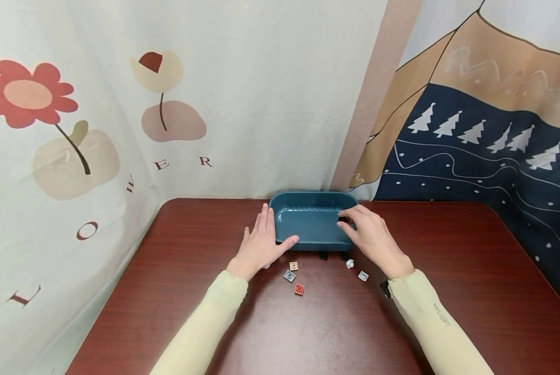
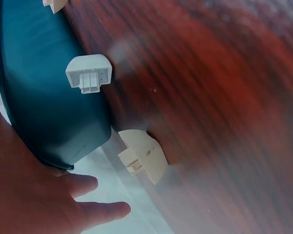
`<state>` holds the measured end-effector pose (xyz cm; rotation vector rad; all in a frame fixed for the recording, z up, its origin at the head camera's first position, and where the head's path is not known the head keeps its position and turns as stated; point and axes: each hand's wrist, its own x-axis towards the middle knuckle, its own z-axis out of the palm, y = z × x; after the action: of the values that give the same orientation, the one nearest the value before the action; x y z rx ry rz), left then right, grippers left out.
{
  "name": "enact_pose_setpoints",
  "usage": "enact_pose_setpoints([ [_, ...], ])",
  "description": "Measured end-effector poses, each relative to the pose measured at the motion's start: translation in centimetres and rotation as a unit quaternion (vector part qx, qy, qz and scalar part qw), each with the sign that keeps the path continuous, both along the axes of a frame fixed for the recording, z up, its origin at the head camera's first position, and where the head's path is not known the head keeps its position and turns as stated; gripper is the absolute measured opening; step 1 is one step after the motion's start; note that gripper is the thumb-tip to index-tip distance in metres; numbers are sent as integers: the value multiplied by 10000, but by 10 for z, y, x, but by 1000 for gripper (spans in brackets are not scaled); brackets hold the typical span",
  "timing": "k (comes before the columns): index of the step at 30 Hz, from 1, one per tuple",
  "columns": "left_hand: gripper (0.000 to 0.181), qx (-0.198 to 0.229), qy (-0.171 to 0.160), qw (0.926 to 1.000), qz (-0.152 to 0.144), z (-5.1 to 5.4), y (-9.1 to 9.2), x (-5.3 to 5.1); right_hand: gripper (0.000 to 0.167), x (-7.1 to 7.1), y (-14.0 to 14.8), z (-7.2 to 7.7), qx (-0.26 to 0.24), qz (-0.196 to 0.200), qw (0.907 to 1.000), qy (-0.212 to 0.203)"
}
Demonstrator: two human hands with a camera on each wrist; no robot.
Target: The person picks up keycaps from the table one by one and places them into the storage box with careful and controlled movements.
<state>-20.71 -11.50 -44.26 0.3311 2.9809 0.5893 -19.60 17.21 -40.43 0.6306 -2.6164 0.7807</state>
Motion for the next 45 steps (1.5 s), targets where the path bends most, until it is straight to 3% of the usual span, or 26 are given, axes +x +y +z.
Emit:
enact_pose_setpoints([
  [10, 116, 7, 5, 10000, 22, 1, 0, 0, 24, -17, -8, -9, 456, 23, 9982, -394],
  [20, 116, 0, -29, 10000, 29, 1, 1, 0, 23, -32, -17, -12, 887, 16, 9899, -1108],
  [29, 117, 8, -72, 10000, 52, 1, 1, 0, 21, -40, -22, -17, 1047, 166, 9851, -1354],
  [36, 117, 40, -51, 10000, 55, 0, 1, 0, 33, -34, -21, -14, 1045, -4, 9839, -1450],
  [45, 117, 72, -60, 9999, 70, 1, 1, 0, 47, -6, -20, -4, 787, -445, 9916, -921],
])
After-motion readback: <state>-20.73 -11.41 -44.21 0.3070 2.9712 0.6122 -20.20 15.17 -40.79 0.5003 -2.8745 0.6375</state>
